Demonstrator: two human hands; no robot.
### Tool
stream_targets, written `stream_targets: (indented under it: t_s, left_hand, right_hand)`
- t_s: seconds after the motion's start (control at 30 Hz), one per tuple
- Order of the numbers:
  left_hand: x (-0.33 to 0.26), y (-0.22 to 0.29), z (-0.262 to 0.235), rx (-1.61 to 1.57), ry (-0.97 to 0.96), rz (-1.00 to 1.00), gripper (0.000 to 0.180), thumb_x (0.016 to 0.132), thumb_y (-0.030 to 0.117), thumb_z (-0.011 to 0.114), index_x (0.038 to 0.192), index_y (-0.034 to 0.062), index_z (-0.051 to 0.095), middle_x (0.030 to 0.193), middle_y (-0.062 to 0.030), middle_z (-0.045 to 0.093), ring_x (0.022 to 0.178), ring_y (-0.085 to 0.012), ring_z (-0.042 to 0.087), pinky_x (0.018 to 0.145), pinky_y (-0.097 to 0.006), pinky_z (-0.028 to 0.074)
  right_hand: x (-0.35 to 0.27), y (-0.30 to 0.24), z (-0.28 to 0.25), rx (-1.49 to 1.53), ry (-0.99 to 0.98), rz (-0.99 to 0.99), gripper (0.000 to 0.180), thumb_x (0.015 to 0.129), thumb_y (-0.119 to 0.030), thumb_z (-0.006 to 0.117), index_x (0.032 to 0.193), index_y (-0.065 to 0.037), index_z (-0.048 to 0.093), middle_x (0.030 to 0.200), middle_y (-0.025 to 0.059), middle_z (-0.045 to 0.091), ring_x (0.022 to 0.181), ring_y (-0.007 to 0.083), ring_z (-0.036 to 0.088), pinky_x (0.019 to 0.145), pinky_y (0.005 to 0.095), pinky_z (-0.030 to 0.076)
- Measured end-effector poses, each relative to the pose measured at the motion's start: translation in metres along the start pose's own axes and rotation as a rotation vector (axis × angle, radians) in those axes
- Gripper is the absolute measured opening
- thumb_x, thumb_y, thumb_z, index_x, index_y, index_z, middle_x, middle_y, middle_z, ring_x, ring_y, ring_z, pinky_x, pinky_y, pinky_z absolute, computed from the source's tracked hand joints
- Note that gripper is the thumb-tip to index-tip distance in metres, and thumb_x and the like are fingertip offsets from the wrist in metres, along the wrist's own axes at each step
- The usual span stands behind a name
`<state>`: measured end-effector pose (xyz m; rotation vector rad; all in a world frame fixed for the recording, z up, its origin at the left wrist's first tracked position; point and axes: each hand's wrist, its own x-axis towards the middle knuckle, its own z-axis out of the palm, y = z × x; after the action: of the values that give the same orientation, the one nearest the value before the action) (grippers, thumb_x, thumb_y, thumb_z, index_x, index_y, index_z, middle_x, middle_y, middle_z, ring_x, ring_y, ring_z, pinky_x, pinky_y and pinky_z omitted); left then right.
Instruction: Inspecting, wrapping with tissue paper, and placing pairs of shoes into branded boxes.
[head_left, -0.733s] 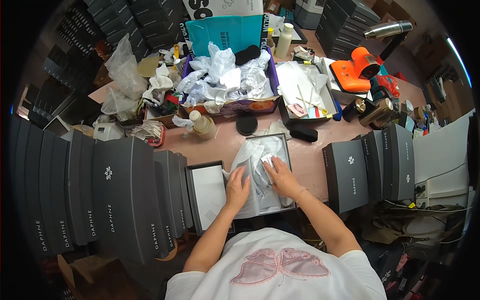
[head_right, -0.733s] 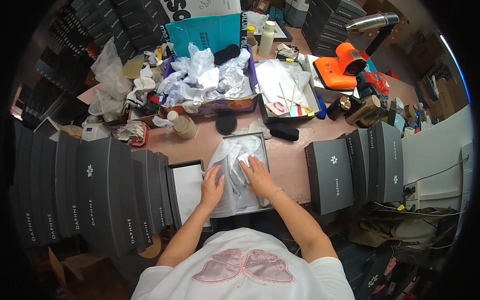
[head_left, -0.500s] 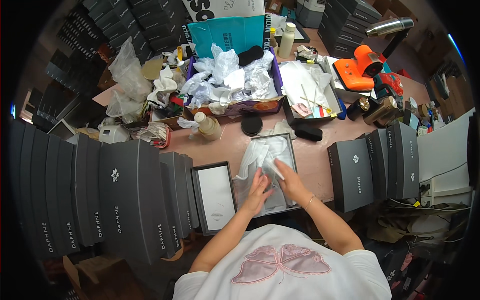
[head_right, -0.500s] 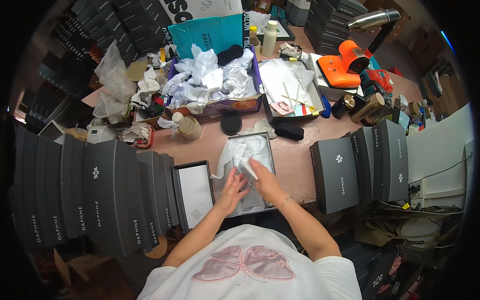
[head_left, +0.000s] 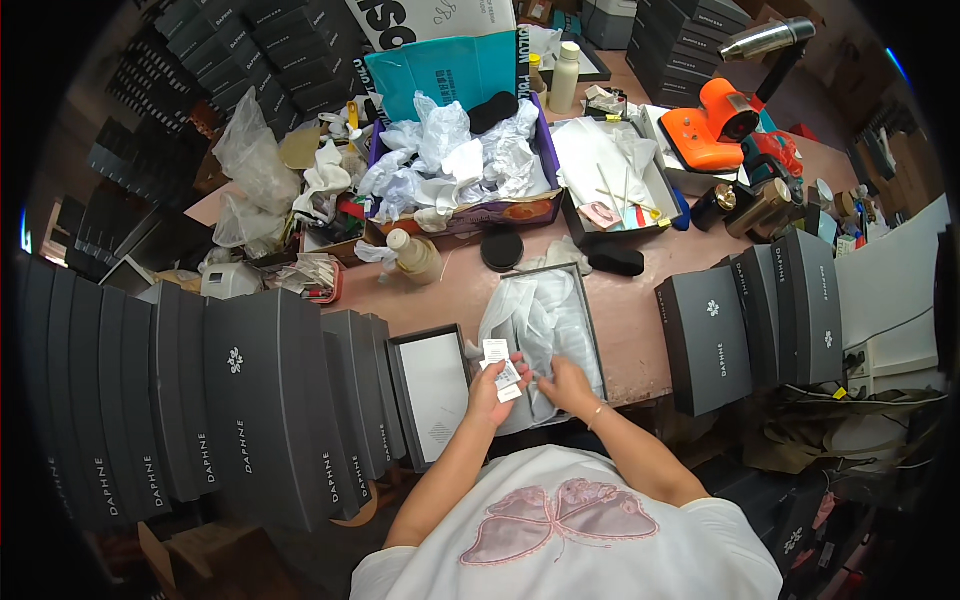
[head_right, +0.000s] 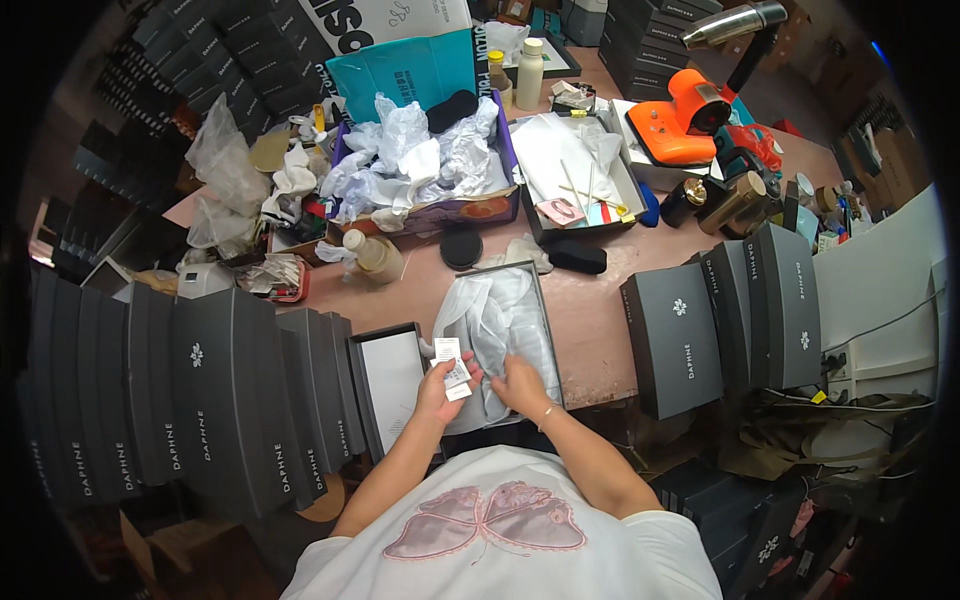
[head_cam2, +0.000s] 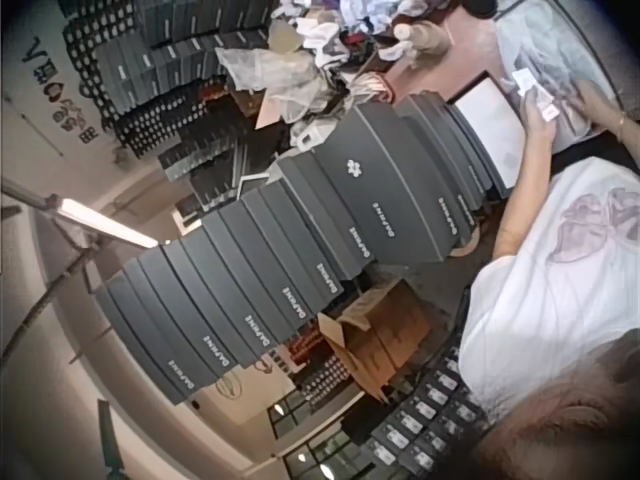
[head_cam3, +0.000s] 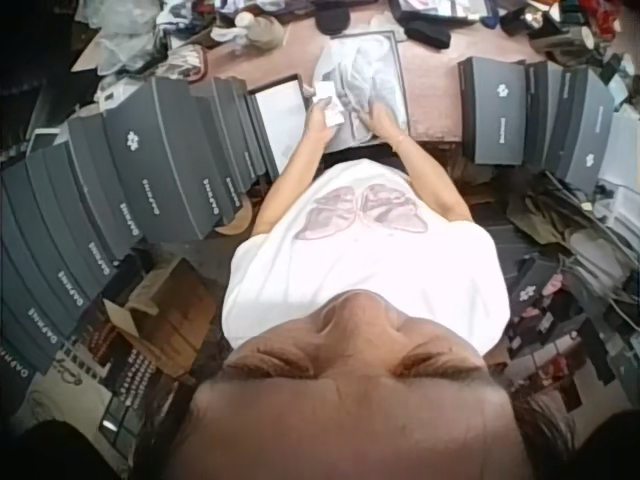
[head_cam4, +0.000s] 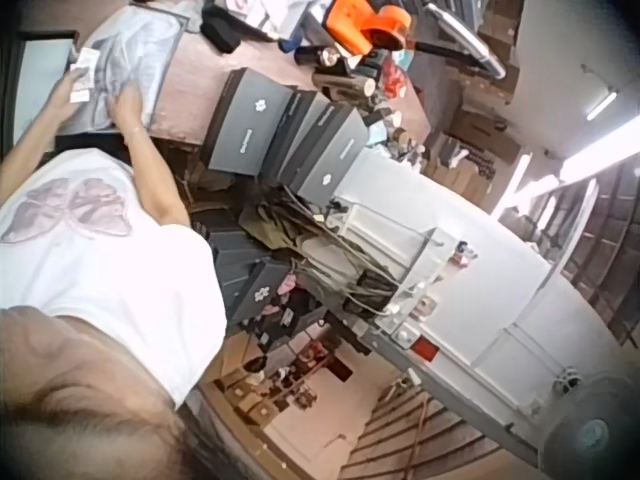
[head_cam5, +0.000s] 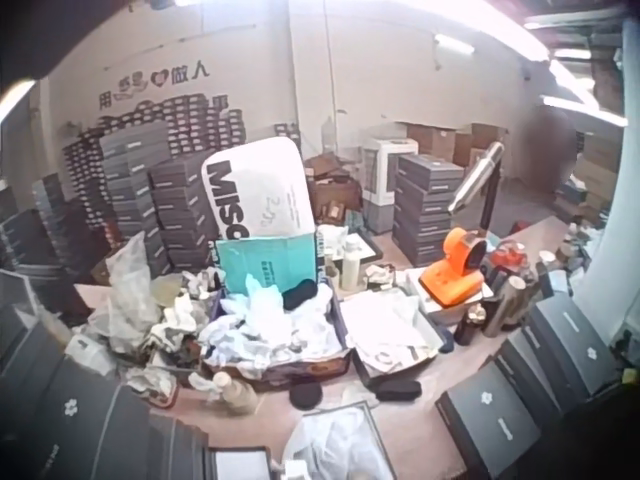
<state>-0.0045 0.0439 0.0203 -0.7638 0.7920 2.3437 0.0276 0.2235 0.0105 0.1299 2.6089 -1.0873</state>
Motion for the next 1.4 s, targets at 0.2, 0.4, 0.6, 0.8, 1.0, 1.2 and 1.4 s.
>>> stream_targets:
  t_s: [0.2,0.4,0.6,0.8,1.0,1.2,1.4]
  left_hand:
    - [-0.007,0.007,0.027,0.178,0.017,0.052,0.046,0.090,0.005,0.045,0.135,0.0066,0.033,0.121,-0.0177,0.053,0.104,-0.0309,0.058,0.090,-0.049,0.053]
    - [0.005,-0.041,0.034,0.341,0.023,-0.037,0.053,0.092,0.006,0.044,0.141,0.0138,0.026,0.119,-0.0151,0.052,0.092,-0.0258,0.062,0.076,-0.041,0.058]
    - [0.001,-0.047,0.038,0.410,0.078,0.039,0.044,0.094,0.012,0.049,0.135,0.0131,0.033,0.114,-0.0113,0.056,0.092,-0.0231,0.062,0.076,-0.038,0.057]
    - [0.006,-0.035,0.024,0.379,0.152,0.079,0.043,0.093,0.018,0.053,0.132,0.0128,0.035,0.118,-0.0092,0.054,0.098,-0.0213,0.059,0.079,-0.039,0.055]
    - [0.035,-0.080,0.028,0.560,0.179,0.159,0.048,0.091,0.022,0.055,0.134,0.0104,0.037,0.120,-0.0072,0.053,0.108,-0.0192,0.051,0.090,-0.039,0.042]
    - [0.009,-0.079,0.050,0.413,0.093,-0.057,0.061,0.094,0.030,0.052,0.141,0.0012,0.028,0.141,-0.0162,0.037,0.126,-0.0259,0.042,0.103,-0.039,0.035]
    - [-0.032,-0.070,0.037,1.518,-0.241,0.774,0.062,0.087,0.015,0.061,0.142,0.0026,0.034,0.146,-0.0301,0.024,0.136,-0.0437,0.025,0.111,-0.045,0.024]
  right_hand:
    - [-0.067,-0.019,-0.127,-0.238,0.262,-0.107,0.045,0.075,-0.012,0.065,0.118,-0.003,0.052,0.097,0.0164,0.053,0.079,0.0362,0.061,0.068,0.0456,0.049]
    - [-0.031,0.083,-0.129,-0.454,0.348,-0.009,0.051,0.074,-0.012,0.067,0.122,-0.007,0.050,0.106,0.0138,0.054,0.098,0.0351,0.056,0.080,0.0466,0.046]
    - [0.002,0.004,-0.063,-0.455,0.330,-0.370,0.046,0.075,-0.016,0.068,0.119,-0.010,0.055,0.116,0.0105,0.054,0.107,0.0301,0.049,0.091,0.0437,0.038]
    - [0.009,0.029,-0.069,-0.209,0.331,-0.355,0.020,0.078,-0.006,0.062,0.098,-0.008,0.067,0.094,0.0081,0.062,0.092,0.0276,0.058,0.083,0.0396,0.045]
    - [-0.022,0.008,-0.098,-0.191,0.420,-0.433,0.026,0.076,0.000,0.062,0.102,-0.006,0.065,0.093,0.0096,0.060,0.086,0.0291,0.060,0.074,0.0375,0.050]
    - [-0.012,-0.010,-0.083,0.004,0.495,-0.364,0.028,0.078,0.002,0.060,0.105,-0.004,0.062,0.090,0.0134,0.057,0.080,0.0317,0.059,0.070,0.0391,0.049]
    - [-0.021,-0.003,-0.094,0.135,0.473,-0.260,0.024,0.083,0.000,0.055,0.106,-0.001,0.060,0.090,0.0172,0.056,0.075,0.0343,0.058,0.069,0.0384,0.048]
